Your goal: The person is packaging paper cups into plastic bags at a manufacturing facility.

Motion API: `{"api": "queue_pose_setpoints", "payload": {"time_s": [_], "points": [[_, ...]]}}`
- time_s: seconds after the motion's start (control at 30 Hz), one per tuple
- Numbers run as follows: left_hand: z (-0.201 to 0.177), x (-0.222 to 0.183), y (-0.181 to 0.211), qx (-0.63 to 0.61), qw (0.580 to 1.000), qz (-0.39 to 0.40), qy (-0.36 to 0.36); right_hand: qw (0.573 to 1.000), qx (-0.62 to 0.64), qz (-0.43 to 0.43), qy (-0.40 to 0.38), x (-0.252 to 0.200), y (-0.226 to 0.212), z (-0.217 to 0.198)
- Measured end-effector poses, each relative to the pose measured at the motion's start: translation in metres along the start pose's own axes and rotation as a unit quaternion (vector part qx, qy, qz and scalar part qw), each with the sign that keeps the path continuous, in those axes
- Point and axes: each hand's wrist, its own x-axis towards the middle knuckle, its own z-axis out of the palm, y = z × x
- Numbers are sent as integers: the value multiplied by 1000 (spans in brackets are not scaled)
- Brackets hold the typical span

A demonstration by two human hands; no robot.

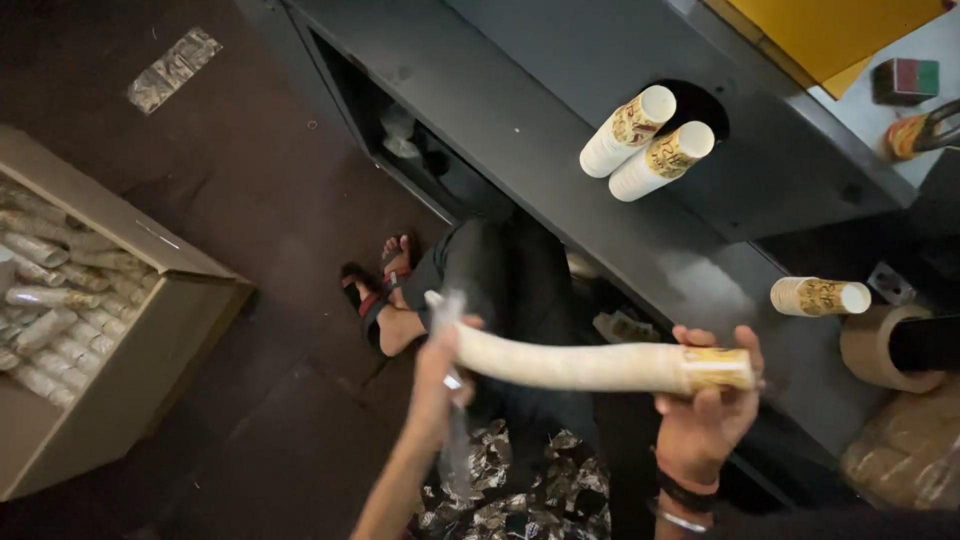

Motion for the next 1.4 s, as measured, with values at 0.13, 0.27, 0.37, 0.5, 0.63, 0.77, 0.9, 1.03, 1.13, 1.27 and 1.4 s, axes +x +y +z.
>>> {"api": "queue_pose_setpoints", "payload": {"time_s": [0.13, 0.27, 0.37, 0.5, 0.63, 0.77, 0.9, 1.03, 1.13, 1.27, 1.4], "points": [[35, -31, -26, 32, 988, -121, -87, 991, -100, -84, -2, 4, 21, 4], [52, -38, -38, 15, 974, -128, -186, 970, -169, -62, -164, -12, 45, 18], [59, -30, -31, 3, 966, -162, -199, 956, -206, 84, -189, -27, 52, 5], [77, -24, -4, 58, 966, -136, -211, 921, -322, 80, -206, -4, 31, 29], [68, 2, -32, 65, 949, -97, -292, 880, -424, -83, -196, 25, 12, 43], [39, 52, -86, 52, 974, -90, -203, 820, -540, -127, -137, 59, -15, 49], [24, 74, -114, -120, 966, -207, -94, 812, -556, -148, -101, 98, -21, 16], [20, 72, -116, 11, 985, -124, -121, 851, -485, -194, -53, 135, -19, -37], [17, 74, -124, -25, 984, -144, -102, 841, -482, -235, -71, 152, -26, -39], [16, 79, -129, -14, 983, -158, -93, 902, -405, -144, 25, 156, -15, -13], [15, 79, -129, -24, 983, -156, -90, 837, -533, -123, 23, 161, 6, -37]]}}
